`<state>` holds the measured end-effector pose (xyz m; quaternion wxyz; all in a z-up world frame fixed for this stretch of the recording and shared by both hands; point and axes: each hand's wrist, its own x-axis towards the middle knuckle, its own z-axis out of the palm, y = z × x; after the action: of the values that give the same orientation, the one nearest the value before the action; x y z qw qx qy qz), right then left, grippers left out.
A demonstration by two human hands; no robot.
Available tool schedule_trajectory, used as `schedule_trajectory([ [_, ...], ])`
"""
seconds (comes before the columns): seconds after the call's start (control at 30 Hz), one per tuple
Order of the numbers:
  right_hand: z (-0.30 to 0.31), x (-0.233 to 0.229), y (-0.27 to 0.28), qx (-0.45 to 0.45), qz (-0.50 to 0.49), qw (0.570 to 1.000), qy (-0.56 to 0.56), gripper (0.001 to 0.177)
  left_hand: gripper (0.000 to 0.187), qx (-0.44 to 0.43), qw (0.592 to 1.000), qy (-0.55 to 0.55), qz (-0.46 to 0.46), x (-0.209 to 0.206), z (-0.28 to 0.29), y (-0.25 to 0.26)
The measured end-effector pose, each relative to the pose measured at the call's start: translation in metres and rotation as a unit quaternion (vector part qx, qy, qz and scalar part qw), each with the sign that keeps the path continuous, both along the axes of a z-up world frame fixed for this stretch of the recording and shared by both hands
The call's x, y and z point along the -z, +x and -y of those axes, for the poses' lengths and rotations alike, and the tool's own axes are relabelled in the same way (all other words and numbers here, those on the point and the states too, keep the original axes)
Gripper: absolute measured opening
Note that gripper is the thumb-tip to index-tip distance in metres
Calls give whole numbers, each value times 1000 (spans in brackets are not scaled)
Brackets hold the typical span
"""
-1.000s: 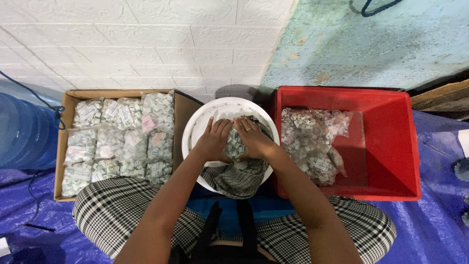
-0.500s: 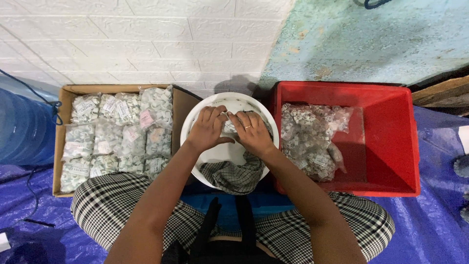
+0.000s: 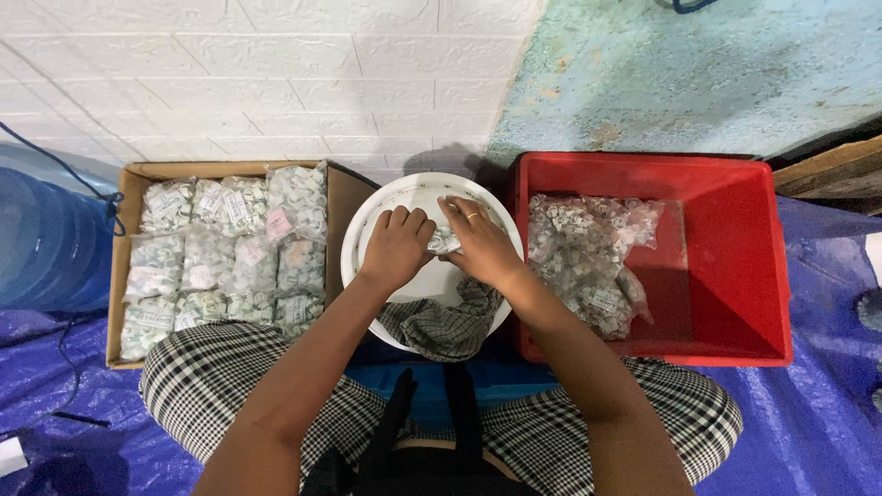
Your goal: Packing small wrapped packets from a storage bin into a bucket lined with a cloth
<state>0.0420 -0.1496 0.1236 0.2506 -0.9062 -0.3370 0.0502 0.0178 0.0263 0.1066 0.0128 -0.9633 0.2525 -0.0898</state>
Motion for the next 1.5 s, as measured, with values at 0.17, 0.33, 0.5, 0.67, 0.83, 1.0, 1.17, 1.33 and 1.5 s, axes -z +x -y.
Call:
schedule_trajectory([
  [0.17,-2,26,-1,-26,28,999,-13,46,27,6,985,-59,163,27,0,0],
  [0.33,5,69,-23,-54,183,979,-69,37,20,24,973,-94,210,30,2,-21],
  [0.5,15,92,-39,-103,46,991,-76,61,65,-1,990,-107,-92,55,-2,-42],
  [0.67,28,37,-26,17,-180,973,146,57,38,-36,983,-182,-2,67,13,-37],
  [0.83,24,90,-14,88,-150,985,-3,63,44,-100,977,-188,17,102,25,-28],
  [1.0,20,112,-12,256,-83,919,287,28,79,-122,976,-170,56,118,22,-28],
  [1.17,3,84,-32,107,-138,917,359,26,99,-135,963,-220,73,138,22,-29],
  [1.33,-7,102,-25,-51,-19,984,169,35,99,-162,953,-235,100,149,24,-27],
  [1.5,-21,105,9,66,-7,997,-43,43,91,-148,959,-179,163,148,27,-29],
])
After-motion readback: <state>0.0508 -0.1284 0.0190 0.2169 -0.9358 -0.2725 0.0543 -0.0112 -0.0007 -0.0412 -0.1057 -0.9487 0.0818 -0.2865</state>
